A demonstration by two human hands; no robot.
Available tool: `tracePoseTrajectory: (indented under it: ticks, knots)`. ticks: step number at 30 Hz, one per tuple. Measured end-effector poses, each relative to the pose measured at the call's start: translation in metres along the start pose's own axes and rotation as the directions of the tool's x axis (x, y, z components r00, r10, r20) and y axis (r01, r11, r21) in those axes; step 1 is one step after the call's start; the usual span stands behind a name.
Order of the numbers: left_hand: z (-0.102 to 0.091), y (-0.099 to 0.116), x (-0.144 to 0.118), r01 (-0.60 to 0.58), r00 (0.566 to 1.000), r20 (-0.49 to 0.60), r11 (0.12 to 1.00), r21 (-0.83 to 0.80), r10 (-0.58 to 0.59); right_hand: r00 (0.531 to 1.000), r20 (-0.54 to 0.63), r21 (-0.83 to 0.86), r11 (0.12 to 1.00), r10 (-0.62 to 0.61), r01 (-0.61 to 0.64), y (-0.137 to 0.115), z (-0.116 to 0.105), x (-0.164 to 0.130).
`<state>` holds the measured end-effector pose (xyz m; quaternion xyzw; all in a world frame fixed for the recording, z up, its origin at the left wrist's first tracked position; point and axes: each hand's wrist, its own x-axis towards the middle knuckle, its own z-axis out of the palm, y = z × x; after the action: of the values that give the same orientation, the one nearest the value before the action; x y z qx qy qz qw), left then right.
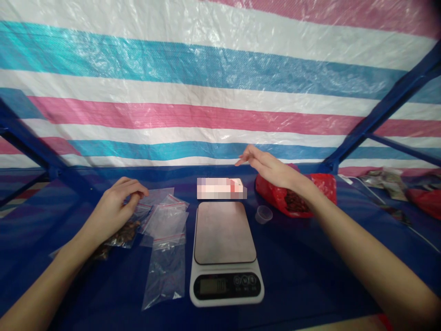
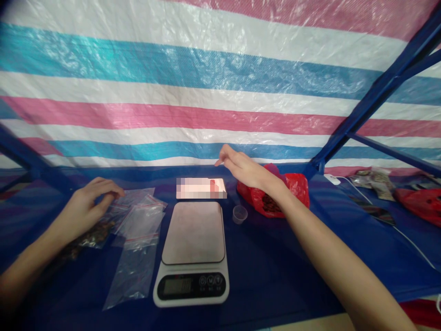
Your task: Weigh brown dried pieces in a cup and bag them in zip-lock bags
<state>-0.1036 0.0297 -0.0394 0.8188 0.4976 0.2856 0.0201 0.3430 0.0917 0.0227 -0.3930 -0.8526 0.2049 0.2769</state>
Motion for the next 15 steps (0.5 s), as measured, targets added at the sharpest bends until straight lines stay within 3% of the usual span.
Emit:
tracePoseTrajectory:
  ticks: [5,10,15]
  knots:
    - [0.003,0.002,0.001,0.0,1.0,0.02,1.0,-0.006,0.0,0.992,-0.119,-0.082,0.996,-0.034,0.024,0.011,-0.01,-0.024]
    - [0.002,0.005,0.001,0.012,0.999,0.03,1.0,-0.009,-0.012,0.979,-0.206,-0.036,0.999,-0.008,0.001,0.022,-0.006,-0.044]
    - [0.001,0.008,0.001,0.037,0.998,0.048,0.999,0.001,-0.037,0.96,-0.271,-0.128,0.986,0.07,-0.108,0.024,-0.013,-0.064]
